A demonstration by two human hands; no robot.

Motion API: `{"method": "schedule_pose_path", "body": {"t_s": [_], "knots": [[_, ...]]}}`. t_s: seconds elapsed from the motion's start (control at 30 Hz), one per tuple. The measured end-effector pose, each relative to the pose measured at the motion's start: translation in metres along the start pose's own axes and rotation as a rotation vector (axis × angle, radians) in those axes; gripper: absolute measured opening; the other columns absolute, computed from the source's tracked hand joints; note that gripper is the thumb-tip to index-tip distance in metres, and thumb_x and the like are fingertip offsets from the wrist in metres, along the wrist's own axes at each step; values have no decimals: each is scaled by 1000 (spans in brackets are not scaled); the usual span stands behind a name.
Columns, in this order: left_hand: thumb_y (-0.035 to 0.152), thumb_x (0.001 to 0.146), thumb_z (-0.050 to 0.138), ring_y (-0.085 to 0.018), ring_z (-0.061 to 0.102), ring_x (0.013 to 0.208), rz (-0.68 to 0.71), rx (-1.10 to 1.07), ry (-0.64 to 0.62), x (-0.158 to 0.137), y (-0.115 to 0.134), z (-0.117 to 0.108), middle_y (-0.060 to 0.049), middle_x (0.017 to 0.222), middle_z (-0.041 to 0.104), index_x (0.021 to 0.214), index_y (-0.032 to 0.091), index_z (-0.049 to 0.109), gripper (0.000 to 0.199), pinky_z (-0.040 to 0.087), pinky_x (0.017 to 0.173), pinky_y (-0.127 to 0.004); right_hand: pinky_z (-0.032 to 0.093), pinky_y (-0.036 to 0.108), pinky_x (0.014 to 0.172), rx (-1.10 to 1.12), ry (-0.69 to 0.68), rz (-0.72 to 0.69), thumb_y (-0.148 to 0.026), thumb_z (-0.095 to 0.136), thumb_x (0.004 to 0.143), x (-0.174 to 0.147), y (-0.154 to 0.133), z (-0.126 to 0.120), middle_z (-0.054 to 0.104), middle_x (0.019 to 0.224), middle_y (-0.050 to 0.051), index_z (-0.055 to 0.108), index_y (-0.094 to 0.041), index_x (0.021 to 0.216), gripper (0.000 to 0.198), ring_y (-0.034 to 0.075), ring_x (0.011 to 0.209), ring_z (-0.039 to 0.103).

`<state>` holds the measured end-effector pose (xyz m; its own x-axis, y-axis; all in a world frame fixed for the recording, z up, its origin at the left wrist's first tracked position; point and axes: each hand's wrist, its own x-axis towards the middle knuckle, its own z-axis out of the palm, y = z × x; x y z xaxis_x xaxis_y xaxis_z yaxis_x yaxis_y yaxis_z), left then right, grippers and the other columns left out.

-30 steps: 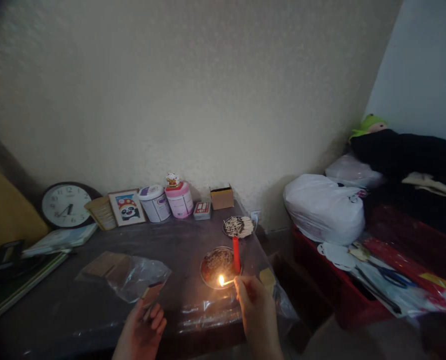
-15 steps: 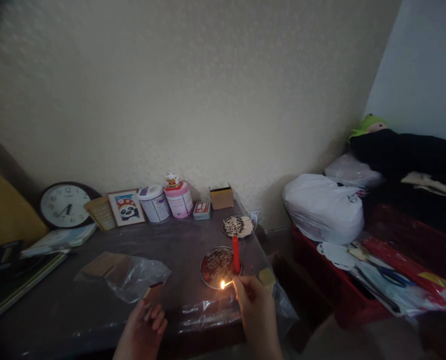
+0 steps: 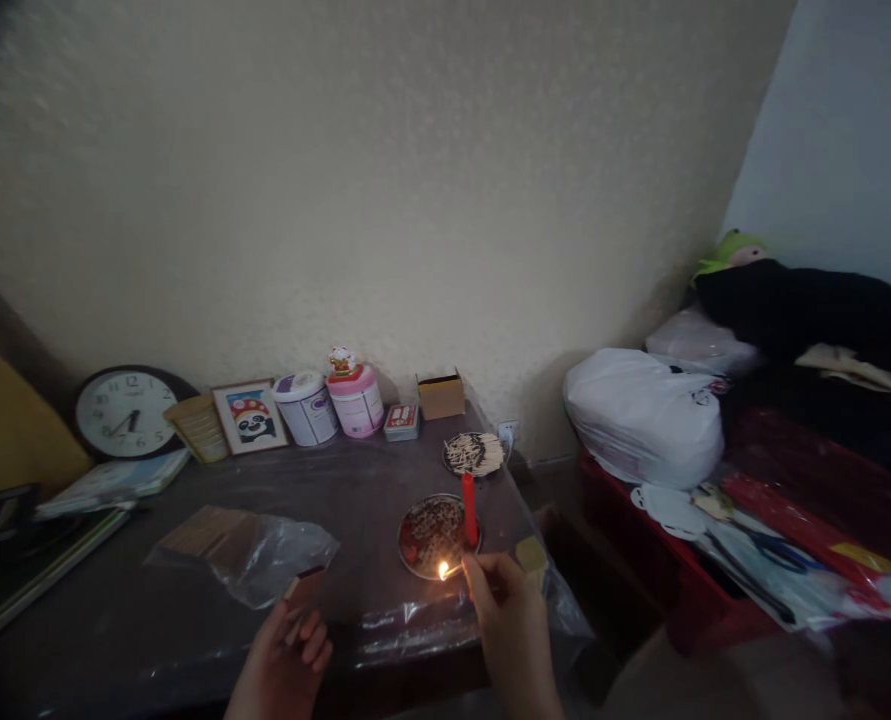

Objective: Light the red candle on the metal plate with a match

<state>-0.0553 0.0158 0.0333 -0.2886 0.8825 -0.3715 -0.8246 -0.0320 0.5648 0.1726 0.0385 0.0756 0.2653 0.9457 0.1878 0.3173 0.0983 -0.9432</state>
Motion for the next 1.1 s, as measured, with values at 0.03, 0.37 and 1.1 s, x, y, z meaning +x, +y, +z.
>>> {"method": "schedule_pose_path", "body": {"t_s": [0.03,0.37,1.1], "knots": [[36,51,83,-8,38,44,1,4,7,0,0,0,6,52,48,60,20,61,29,34,40,-22,42,24,52,4,-2,2,-45,58,76,0,1,0,57,53,-1,62,-19,61,30,16,53,54],[38,48,85,-7,37,42,-7,-6,21,4,-1,-1,7,51,47,65,20,63,32,33,38,-21,39,24,52,8,-8,27,-48,57,74,-1,-3,0,53,52,-2,60,-19,58,34,15,53,51],[39,44,86,-8,37,42,-15,-7,27,1,0,1,5,52,50,59,21,58,37,32,38,-22,41,24,55,25,-14,18,-46,56,77,-1,0,-1,59,56,-1,62,-19,63,31,17,55,54]]}}
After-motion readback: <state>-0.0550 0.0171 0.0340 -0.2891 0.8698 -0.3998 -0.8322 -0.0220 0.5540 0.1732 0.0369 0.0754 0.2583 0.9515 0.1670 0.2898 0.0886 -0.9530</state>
